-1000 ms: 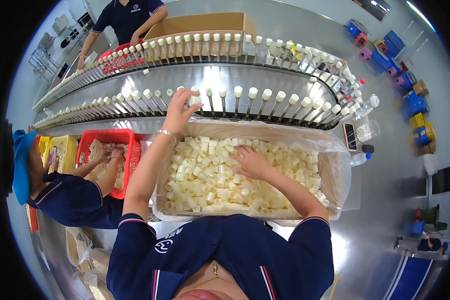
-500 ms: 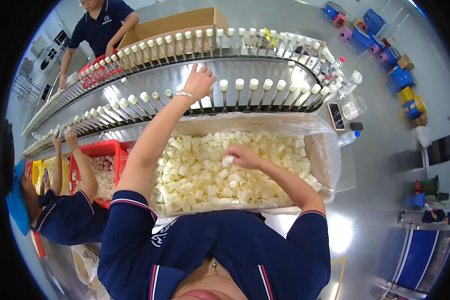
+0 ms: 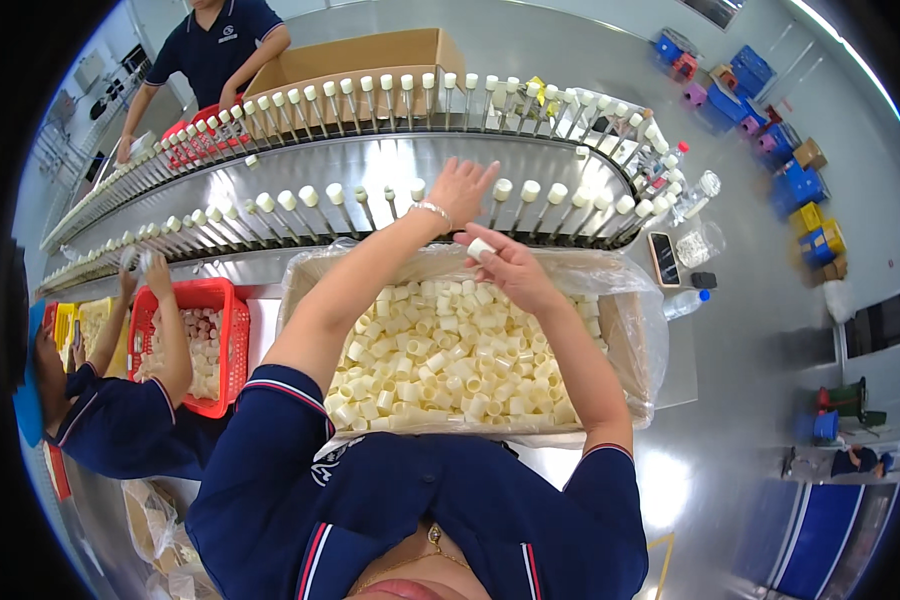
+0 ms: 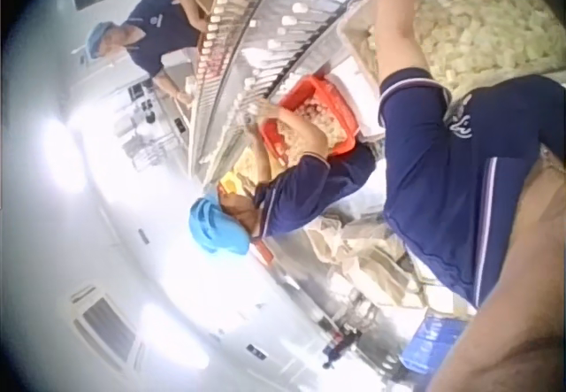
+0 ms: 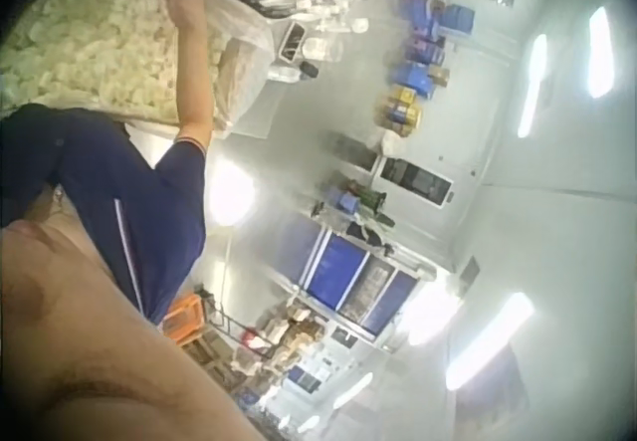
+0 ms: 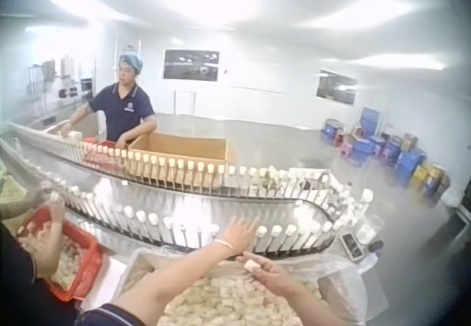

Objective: The person picks plastic caps from a container and fits them onto the upright pegs of a conveyor line by hand.

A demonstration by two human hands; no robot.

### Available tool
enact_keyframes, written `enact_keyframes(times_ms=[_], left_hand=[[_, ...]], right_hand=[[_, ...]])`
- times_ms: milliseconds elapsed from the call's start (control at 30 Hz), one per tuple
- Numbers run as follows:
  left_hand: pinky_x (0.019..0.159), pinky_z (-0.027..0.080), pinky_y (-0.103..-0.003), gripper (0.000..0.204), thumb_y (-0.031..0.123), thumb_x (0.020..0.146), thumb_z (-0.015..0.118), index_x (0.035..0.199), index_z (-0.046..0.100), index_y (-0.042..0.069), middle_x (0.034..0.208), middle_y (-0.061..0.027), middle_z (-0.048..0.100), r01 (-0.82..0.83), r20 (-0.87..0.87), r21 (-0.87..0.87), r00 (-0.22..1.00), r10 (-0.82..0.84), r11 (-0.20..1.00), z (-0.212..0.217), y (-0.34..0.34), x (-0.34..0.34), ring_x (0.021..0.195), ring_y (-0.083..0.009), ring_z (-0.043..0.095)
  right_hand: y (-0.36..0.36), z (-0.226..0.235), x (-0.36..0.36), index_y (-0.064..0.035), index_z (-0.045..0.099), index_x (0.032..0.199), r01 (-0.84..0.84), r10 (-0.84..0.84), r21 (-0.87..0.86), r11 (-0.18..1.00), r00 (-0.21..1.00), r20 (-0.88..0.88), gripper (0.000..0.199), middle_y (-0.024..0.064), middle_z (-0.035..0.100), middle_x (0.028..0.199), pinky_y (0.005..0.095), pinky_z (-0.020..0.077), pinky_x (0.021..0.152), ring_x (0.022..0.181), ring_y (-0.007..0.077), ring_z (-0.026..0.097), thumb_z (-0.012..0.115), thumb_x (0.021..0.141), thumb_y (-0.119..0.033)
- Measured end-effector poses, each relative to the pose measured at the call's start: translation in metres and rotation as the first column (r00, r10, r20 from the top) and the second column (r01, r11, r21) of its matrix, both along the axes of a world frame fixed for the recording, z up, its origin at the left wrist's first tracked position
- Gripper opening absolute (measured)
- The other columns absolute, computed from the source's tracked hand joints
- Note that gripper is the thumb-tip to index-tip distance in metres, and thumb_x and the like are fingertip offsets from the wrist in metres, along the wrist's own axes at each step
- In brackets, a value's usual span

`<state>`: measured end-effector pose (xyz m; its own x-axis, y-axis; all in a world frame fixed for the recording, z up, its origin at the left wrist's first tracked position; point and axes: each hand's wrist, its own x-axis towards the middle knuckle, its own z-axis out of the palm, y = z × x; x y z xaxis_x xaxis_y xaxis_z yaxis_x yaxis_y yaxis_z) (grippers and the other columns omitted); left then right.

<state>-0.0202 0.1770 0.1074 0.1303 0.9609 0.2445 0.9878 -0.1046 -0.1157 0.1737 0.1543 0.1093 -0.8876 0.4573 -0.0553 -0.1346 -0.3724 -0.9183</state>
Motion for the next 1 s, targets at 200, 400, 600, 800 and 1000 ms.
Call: enact_keyframes(times_ms=[200,400,600,800,1000], left_hand=[[0.099,0.034,-0.044,0.059,0.015,0.071,0.066,0.125,0.047,-0.001,0.126,-0.0158,0.044,0.153,0.355,0.303,0.898,-0.261,0.941,-0.011,-0.127,0.019,0.118,-0.0317,0.041],[0.093,0.043,-0.043,0.053,0.018,0.077,0.067,0.126,0.051,0.011,0.123,-0.017,0.047,0.162,0.437,-0.197,0.897,-0.061,0.967,-0.103,-0.23,0.016,0.112,-0.036,0.045],[0.092,0.044,-0.043,0.038,0.024,0.08,0.068,0.115,0.057,0.012,0.117,-0.0151,0.052,0.192,0.474,-0.6,0.868,0.152,0.776,-0.109,-0.223,0.016,0.104,-0.0338,0.053],[0.091,0.045,-0.036,0.027,0.016,0.088,0.062,0.114,0.059,0.008,0.11,-0.0078,0.058,0.384,0.79,-0.116,0.595,-0.149,0.916,-0.087,-0.205,-0.008,0.099,-0.0251,0.058],[0.089,0.047,-0.028,0.038,0.014,0.098,0.049,0.134,0.045,0.006,0.112,-0.0018,0.057,0.554,0.728,-0.036,-0.555,0.402,0.831,-0.05,-0.181,-0.027,0.099,-0.0114,0.057]], right_hand=[[0.036,0.022,-0.034,-0.0041,0.058,0.11,0.043,-0.272,0.728,0.684,0.941,0.201,0.028,0.0018,0.059,0.088,0.0264,0.0422,0.064,0.078,0.0116,0.054,0.065,0.088,-0.021],[0.065,0.005,-0.116,-0.0081,0.058,0.095,0.003,-0.433,0.935,-0.354,0.886,-0.167,0.033,0.0073,0.056,0.083,0.0429,0.0346,0.088,0.089,0.0277,0.055,0.066,0.081,-0.037],[0.099,0.013,-0.127,-0.0086,0.065,0.09,-0.472,-0.481,0.73,-0.494,0.848,0.223,0.036,0.0111,0.064,0.087,0.0406,0.0313,0.093,0.096,0.0256,0.056,0.07,0.075,-0.041],[0.102,0.018,-0.123,-0.0079,0.066,0.101,-0.813,-0.592,0.529,-0.244,0.556,0.583,0.044,0.0101,0.066,0.095,0.0422,0.0313,0.096,0.096,0.0225,0.057,0.073,0.072,-0.04],[0.056,0.005,-0.056,-0.0103,0.058,0.105,0.083,-0.34,0.828,-0.554,0.886,-0.316,0.036,0.0037,0.059,0.093,0.0396,0.0381,0.09,0.083,0.0232,0.057,0.07,0.075,-0.026]])
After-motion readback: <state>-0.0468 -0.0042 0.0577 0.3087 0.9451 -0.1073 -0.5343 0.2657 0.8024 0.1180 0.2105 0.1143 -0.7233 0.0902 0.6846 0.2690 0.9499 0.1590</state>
